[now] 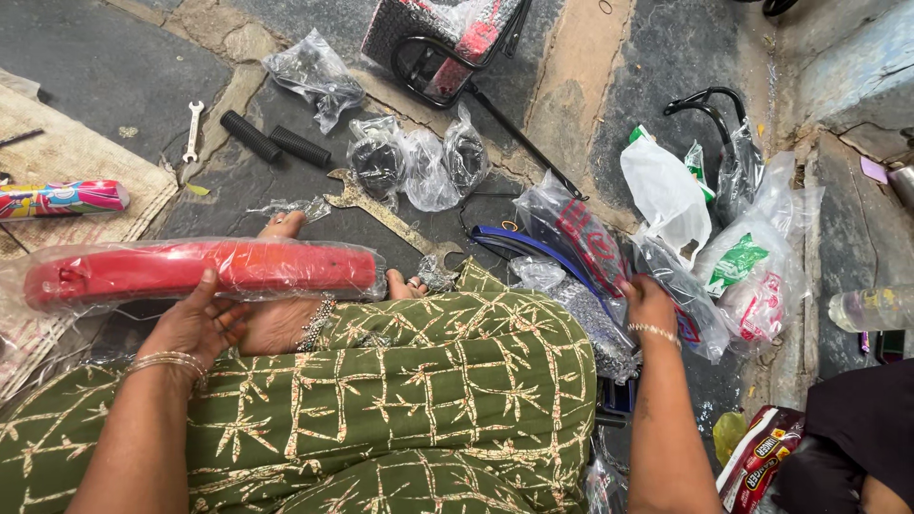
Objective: The person removes foam and plastic packaging from a bicycle handlebar and a red fender, then uses a thin metal tool to adjust a wire on the fender while sitting on the floor.
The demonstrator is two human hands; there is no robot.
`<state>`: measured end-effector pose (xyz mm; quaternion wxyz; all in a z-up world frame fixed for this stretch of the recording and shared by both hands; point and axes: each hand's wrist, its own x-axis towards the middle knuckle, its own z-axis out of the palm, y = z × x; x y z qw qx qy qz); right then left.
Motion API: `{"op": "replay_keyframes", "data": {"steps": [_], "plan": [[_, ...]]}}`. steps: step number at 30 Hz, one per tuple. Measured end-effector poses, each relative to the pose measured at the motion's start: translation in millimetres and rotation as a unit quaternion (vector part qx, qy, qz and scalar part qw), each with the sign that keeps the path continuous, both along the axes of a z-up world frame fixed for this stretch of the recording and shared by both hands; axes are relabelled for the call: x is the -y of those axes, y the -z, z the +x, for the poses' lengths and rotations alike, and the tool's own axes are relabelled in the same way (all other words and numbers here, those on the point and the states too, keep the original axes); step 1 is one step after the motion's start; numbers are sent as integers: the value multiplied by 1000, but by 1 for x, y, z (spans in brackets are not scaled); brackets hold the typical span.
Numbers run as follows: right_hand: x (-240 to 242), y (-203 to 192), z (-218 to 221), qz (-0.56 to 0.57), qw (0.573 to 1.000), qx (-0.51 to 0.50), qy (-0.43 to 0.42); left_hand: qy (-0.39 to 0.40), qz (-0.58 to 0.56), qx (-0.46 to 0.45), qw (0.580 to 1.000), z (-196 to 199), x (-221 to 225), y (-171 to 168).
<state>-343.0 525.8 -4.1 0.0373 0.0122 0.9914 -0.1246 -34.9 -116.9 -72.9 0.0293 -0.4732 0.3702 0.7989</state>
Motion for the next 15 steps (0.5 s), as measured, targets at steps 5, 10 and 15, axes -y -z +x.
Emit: {"op": "replay_keyframes", "data": {"steps": [5,10,15], "plan": [[128,-47,-11,-78,974,-144,-157,-92,-18,78,993,-15,-32,-4],[296,16,-15,-198,901,62,-381,-122,-42,69,989,-23,-34,1],[401,137,-56,-453,846,226,-169,-116,-15,22,993,-17,-30,12]]}}
